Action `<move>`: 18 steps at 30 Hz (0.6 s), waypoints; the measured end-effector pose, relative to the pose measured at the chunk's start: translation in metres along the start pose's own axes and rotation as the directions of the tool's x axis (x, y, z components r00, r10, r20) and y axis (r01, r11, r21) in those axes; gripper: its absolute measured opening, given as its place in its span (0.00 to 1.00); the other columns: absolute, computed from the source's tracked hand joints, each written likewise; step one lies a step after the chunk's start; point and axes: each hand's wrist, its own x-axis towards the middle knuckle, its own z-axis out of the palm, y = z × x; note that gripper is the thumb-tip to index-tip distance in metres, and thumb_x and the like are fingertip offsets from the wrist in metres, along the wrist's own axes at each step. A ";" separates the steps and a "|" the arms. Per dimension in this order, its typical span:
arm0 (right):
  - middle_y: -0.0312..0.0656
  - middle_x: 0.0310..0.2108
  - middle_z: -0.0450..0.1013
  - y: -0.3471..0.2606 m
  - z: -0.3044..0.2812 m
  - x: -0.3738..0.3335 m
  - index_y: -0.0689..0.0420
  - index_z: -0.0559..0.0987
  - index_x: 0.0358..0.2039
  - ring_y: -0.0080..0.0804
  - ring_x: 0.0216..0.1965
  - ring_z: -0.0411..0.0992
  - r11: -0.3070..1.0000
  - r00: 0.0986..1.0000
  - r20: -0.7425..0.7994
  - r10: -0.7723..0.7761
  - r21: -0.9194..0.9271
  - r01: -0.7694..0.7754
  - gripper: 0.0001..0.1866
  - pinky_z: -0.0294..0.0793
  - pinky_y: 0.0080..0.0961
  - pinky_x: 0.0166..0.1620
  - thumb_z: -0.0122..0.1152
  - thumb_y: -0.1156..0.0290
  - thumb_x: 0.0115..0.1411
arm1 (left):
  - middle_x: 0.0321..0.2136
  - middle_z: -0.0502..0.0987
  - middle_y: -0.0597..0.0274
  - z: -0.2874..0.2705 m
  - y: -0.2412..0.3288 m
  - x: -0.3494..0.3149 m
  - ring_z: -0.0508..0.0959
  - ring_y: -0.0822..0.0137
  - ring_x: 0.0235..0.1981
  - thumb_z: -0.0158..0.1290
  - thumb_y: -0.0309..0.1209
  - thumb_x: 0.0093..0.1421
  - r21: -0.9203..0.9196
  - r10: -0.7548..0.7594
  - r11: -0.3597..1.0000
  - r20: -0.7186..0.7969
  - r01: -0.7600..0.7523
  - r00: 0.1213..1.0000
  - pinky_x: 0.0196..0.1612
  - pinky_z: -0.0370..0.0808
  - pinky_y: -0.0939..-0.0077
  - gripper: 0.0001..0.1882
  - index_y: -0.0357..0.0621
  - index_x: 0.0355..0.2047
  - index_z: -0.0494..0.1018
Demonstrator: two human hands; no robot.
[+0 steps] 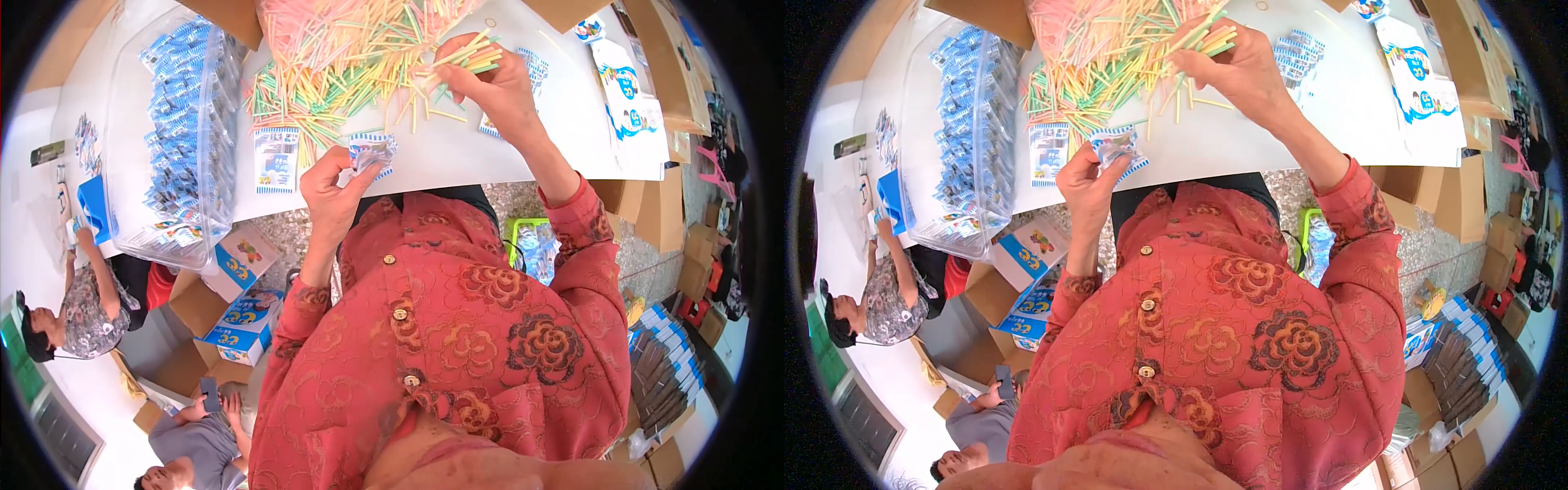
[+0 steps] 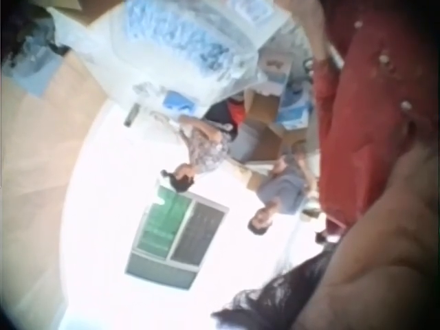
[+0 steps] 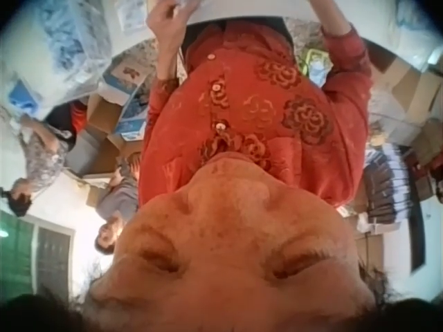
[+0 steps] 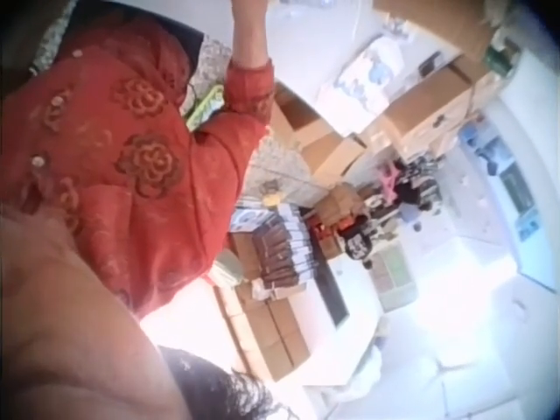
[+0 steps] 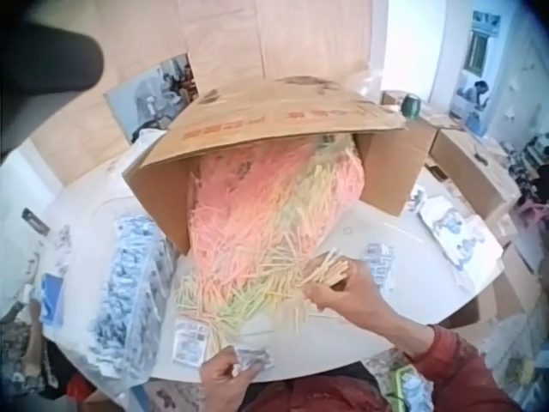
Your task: Manually packing small sticks into clear plastic packets.
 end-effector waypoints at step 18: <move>0.32 0.30 0.75 -0.024 0.006 -0.001 0.58 0.77 0.39 0.13 0.21 0.67 0.756 0.844 0.435 0.314 0.424 -0.499 0.11 0.66 0.12 0.22 0.63 0.71 0.55 | 0.25 0.78 0.60 0.007 0.014 0.014 0.76 0.71 0.26 0.61 0.16 0.45 0.248 0.216 0.936 0.152 -0.249 0.964 0.31 0.71 0.80 0.07 0.35 0.25 0.76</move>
